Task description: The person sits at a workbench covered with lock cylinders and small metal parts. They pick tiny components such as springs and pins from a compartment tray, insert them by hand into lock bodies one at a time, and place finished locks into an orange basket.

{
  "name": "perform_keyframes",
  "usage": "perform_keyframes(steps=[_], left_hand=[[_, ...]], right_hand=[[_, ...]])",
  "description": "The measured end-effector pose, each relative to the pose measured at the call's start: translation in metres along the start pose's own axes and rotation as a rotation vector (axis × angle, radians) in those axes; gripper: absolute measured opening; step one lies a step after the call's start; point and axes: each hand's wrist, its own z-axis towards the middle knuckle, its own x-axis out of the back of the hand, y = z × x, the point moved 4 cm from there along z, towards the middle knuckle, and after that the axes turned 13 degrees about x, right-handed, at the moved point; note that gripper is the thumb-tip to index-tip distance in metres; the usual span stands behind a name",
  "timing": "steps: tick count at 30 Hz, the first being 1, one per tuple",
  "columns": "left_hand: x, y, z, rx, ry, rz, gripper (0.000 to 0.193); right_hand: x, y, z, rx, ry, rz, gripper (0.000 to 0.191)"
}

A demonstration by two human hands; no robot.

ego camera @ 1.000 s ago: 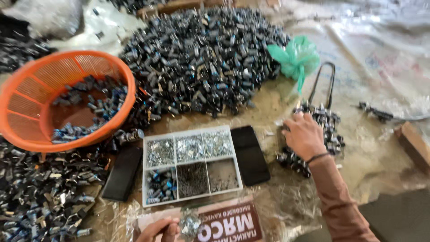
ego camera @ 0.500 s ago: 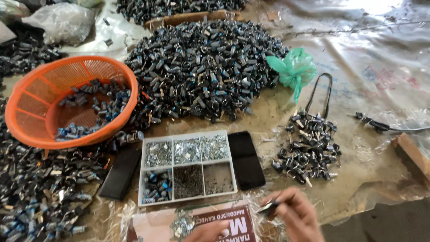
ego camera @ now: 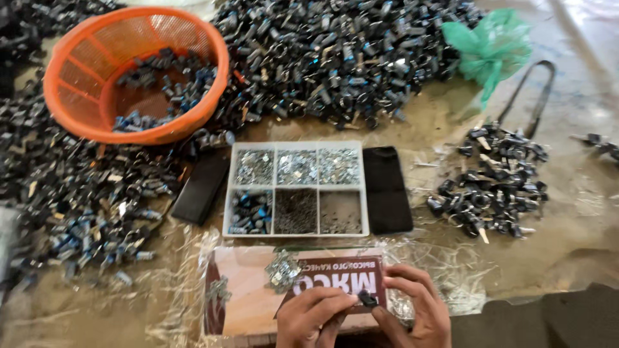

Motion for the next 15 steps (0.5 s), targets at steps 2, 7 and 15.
perform_keyframes(steps=[2,7,15], left_hand=[[0.004,0.005,-0.001,-0.042,0.003,0.114,0.025],[0.007,0.014,-0.005,-0.046,-0.088,0.106,0.015],[0.028,0.014,0.003,0.014,-0.11,-0.084,0.013]], right_hand=[[-0.007,-0.004,0.004,0.066,-0.034,0.025,0.039],[-0.011,0.024,-0.021,-0.315,-0.058,0.477,0.015],[-0.015,0.045,-0.041,-0.613,0.004,0.645,0.016]])
